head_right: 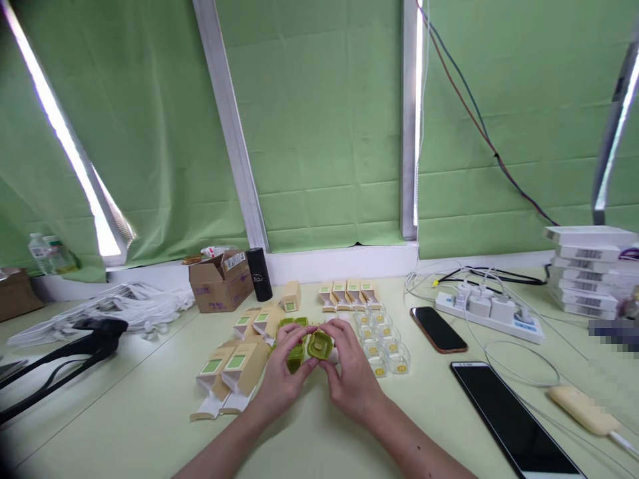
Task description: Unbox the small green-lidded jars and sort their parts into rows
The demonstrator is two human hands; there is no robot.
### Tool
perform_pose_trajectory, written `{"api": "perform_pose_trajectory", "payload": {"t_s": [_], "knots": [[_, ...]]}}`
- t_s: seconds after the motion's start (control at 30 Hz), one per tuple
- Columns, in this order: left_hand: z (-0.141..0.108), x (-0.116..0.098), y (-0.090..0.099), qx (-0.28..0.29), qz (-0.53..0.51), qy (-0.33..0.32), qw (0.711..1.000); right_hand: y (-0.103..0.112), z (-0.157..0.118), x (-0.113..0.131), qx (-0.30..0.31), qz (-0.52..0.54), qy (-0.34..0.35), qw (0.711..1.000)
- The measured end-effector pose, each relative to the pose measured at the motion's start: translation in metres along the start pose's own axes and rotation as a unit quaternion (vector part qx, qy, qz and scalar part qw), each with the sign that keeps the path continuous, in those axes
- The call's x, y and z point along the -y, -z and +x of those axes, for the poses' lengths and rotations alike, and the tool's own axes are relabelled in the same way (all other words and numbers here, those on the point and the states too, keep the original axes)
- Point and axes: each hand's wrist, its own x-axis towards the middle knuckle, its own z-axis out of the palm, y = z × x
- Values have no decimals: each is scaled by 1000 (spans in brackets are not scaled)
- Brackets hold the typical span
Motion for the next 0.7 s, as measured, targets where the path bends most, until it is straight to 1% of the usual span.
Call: {"api": "perform_pose_trajectory", "payload": {"t_s": [0.17,0.37,0.53,0.6,0.7], "knots": [[1,2,-2,16,27,-12,999,1,-1,-2,1,-42,47,998],[1,2,-3,-15,36,4,999,4,0,-1,-3,-52,72,996],[1,-1,-3,-19,48,12,999,4,2,2,-2,-50,90,995],[0,-2,-3,-13,57,-2,998,2,2,0,-12,-58,94,994],[-2,-1,-4,2,76,-42,996,0,1,-4,-20,-71,92,993]]}}
